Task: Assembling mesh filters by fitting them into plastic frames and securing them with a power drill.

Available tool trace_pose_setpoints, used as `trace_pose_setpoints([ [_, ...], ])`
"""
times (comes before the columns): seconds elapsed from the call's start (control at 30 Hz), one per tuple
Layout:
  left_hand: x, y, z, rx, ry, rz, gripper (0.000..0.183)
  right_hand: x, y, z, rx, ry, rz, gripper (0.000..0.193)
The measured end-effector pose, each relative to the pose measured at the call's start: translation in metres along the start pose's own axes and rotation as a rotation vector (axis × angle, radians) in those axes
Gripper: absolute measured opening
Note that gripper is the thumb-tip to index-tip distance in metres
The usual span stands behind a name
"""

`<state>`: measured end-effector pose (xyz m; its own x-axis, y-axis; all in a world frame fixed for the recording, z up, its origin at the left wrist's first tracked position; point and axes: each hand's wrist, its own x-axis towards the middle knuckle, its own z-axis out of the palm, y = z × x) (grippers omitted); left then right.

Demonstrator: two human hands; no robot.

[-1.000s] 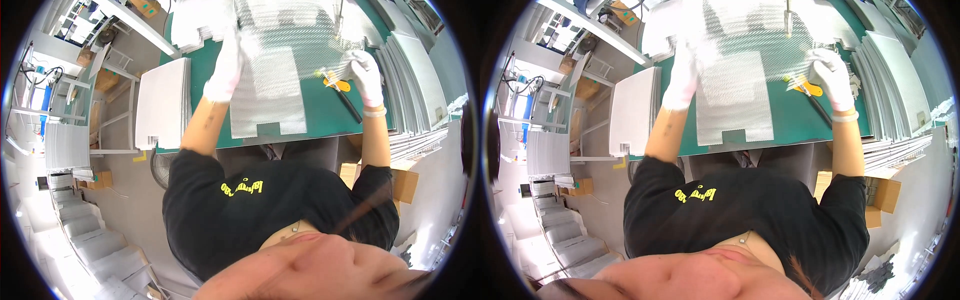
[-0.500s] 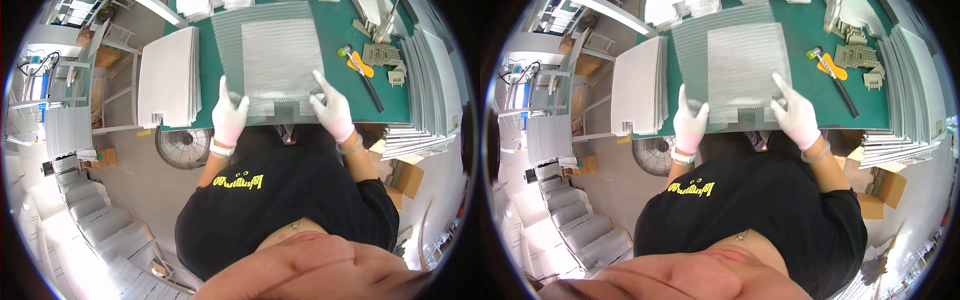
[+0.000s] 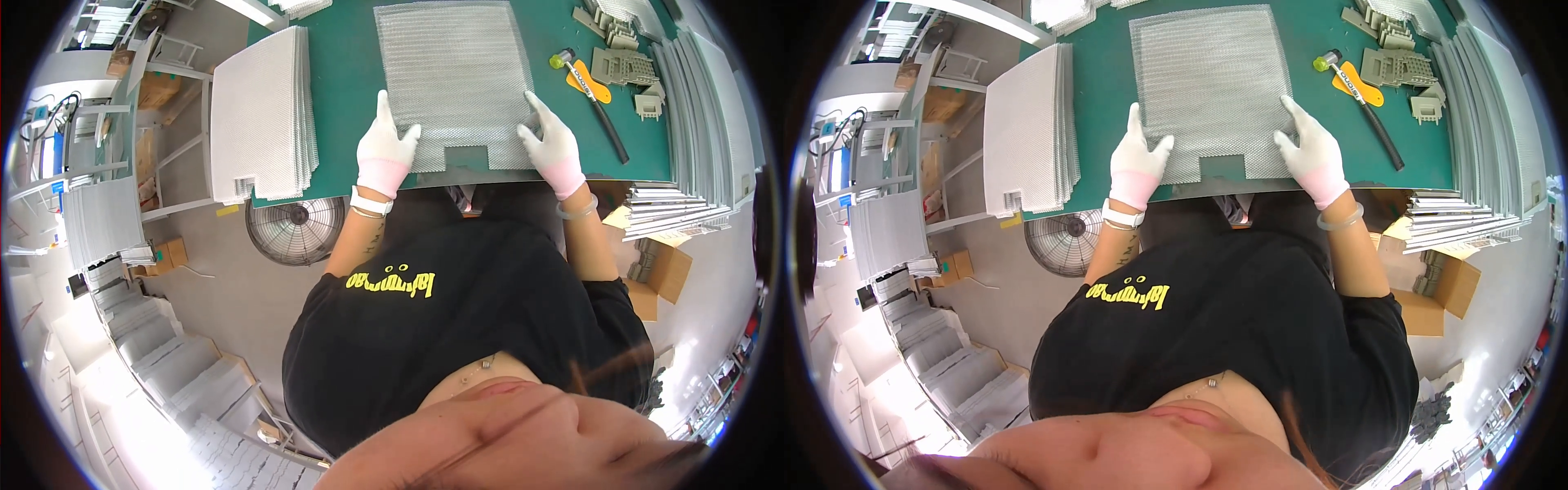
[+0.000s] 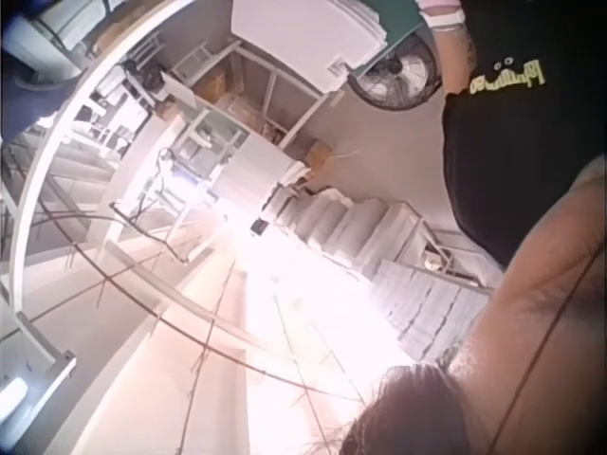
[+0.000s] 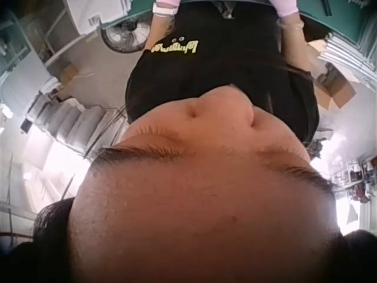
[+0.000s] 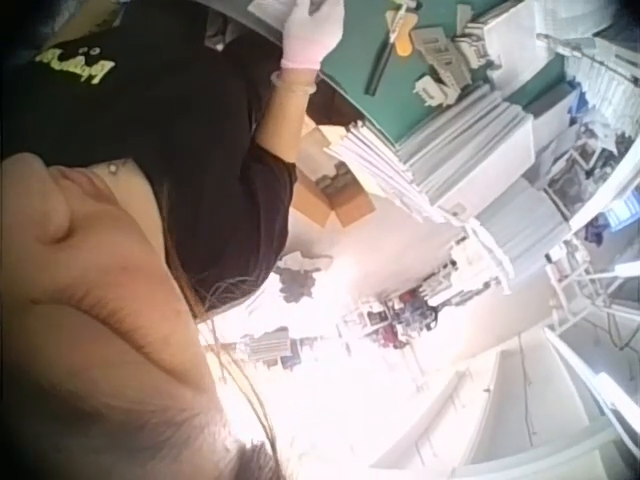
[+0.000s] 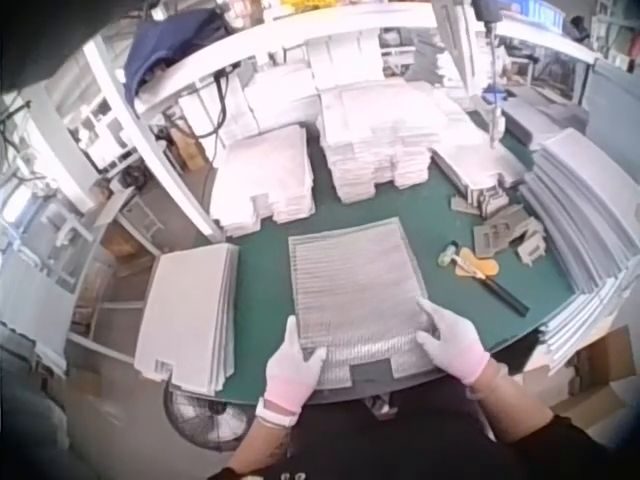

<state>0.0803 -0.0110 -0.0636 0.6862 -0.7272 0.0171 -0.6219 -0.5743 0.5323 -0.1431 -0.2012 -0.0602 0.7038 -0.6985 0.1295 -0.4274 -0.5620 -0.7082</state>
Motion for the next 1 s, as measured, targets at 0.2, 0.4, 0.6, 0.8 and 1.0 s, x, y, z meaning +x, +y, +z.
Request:
trace_pose_setpoints([
  [0.2,-0.002,-0.003,0.006,0.004,-0.017,-0.042,0.089,-0.005,0.009,0.012,-0.151,0.018,-0.038,0.055],
  [0.4,-0.002,-0.012,0.014,0.014,0.042,0.019,0.087,-0.002,0.013,0.011,-0.167,-0.014,-0.058,0.055],
  [0.6,0.003,-0.006,0.009,0.03,-0.041,-0.051,0.089,0.002,0.01,0.009,-0.186,-0.047,-0.045,0.053],
  [0.8,0.017,-0.003,-0.007,0.296,-0.031,0.01,0.084,0.026,-0.029,-0.015,-0.541,-0.306,0.142,0.048],
  [1.0,0.017,-0.031,0.004,0.365,-0.089,0.397,0.06,0.158,-0.089,0.014,-0.259,0.092,-0.524,0.036],
])
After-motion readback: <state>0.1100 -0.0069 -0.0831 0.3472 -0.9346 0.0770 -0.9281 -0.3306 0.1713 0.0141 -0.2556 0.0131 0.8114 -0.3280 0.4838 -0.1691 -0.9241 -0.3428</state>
